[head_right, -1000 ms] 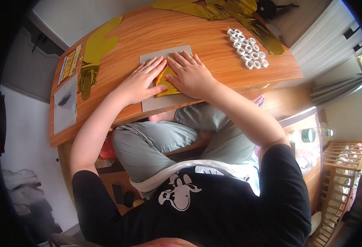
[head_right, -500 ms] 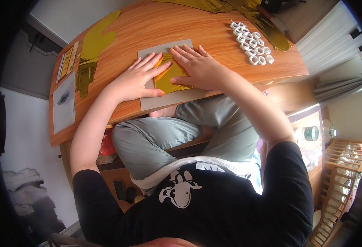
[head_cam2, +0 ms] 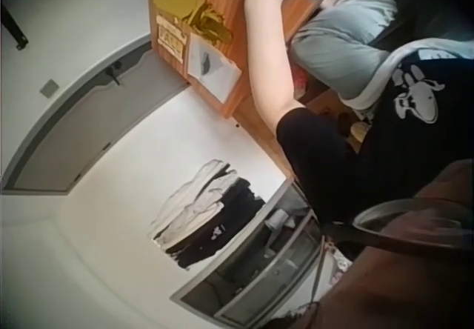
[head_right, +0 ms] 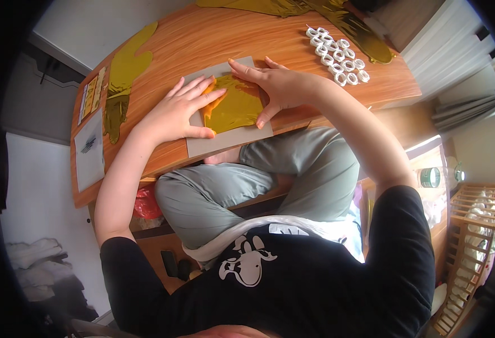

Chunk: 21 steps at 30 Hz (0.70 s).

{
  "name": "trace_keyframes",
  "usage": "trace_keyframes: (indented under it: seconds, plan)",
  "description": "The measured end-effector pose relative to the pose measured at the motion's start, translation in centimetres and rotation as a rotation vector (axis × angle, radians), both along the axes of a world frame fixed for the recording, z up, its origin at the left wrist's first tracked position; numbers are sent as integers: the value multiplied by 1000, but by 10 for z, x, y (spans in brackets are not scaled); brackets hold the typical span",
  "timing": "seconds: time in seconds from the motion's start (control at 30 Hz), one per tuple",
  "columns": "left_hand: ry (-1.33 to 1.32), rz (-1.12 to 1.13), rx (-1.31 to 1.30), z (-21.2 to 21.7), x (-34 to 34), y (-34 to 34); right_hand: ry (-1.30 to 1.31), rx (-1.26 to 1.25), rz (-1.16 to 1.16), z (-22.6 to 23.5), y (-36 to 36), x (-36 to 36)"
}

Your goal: Folding gold foil pouches and attaching them to cardboard display cards.

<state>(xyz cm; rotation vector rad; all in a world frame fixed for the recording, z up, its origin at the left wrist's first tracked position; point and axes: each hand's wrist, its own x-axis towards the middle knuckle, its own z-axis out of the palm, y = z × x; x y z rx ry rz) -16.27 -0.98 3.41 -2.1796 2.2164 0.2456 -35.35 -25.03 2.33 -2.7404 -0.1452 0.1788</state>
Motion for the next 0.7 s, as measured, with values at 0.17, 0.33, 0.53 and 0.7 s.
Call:
trace_keyframes:
  seconds: [0.17, 0.33, 0.53, 0.7]
  plan:
    - [46, -199, -127, -13, 9, -3, -36, 56, 15, -6, -1, -1]
    - [219, -190, -44, -15, 10, -6, -112, 62, 34, -9, -3, -2]
    - [147, -271, -169, -19, 11, -11, -150, 245, -13, -11, -17, -6]
    - [159, -253, -139, -13, 13, -7, -273, 175, -208, 13, 43, 3]
